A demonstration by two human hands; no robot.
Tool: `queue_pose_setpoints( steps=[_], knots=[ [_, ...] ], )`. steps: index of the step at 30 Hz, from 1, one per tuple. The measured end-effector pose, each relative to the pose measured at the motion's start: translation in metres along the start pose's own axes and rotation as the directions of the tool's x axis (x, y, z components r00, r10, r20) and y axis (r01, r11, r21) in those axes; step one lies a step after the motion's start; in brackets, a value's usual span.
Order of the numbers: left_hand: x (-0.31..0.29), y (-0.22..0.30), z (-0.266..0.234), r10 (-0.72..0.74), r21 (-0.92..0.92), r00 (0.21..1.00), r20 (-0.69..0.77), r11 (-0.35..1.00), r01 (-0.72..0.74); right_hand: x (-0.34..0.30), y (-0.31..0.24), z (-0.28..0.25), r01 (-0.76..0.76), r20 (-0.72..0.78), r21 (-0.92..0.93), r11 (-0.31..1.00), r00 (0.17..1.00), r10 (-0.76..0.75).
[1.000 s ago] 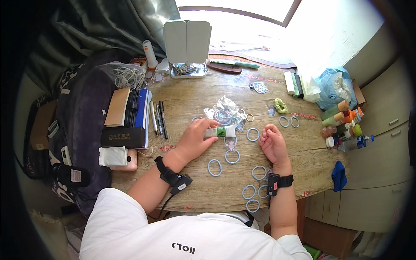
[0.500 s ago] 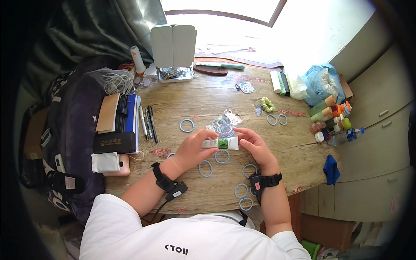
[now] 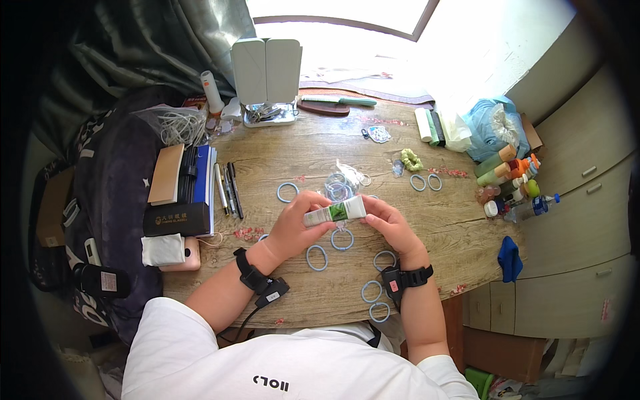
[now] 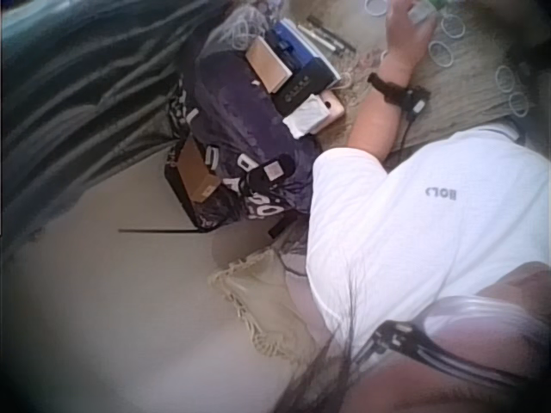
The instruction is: The person folds a black plastic bag, moves a green tube and a white tissue, handles a comb and a brown box, and sorts blue hair ties and small clips on a desk.
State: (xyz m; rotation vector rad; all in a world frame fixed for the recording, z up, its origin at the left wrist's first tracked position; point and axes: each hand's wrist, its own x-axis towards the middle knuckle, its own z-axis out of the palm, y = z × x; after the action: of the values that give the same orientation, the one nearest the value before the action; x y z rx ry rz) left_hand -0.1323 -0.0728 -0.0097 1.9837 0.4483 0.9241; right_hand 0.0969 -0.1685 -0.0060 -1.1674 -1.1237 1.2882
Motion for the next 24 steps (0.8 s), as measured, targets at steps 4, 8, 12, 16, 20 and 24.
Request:
queue_pose_setpoints(
  steps=[4,8,12,16,20,24],
  knots=[
    [0.000,-0.007,0.001,-0.092,-0.073,0.996,-0.012,0.993,0.091,-0.002,0.000,-0.009,0.012,0.041,-0.012,1.000,0.999,-0.011],
    [0.000,-0.007,0.004,-0.077,-0.196,0.991,0.112,0.976,0.098,-0.005,0.004,-0.015,-0.017,0.063,0.089,0.996,0.998,0.011],
    [0.002,-0.004,0.007,0.030,-0.226,0.984,0.175,0.974,0.011,-0.006,0.013,-0.023,-0.068,0.061,0.073,0.995,0.996,0.063],
    [-0.002,-0.008,0.005,-0.107,-0.268,0.958,0.264,0.946,0.180,-0.004,0.018,-0.023,0.010,-0.036,0.149,0.989,0.999,-0.005],
    [0.000,-0.011,0.006,-0.211,-0.239,0.947,0.241,0.933,0.268,-0.005,0.015,-0.025,0.016,-0.046,0.185,0.983,0.999,-0.007],
    [0.001,-0.014,0.006,-0.301,-0.383,0.902,0.308,0.829,0.408,-0.004,0.018,-0.027,0.096,-0.090,0.208,0.973,0.993,-0.078]
  ],
)
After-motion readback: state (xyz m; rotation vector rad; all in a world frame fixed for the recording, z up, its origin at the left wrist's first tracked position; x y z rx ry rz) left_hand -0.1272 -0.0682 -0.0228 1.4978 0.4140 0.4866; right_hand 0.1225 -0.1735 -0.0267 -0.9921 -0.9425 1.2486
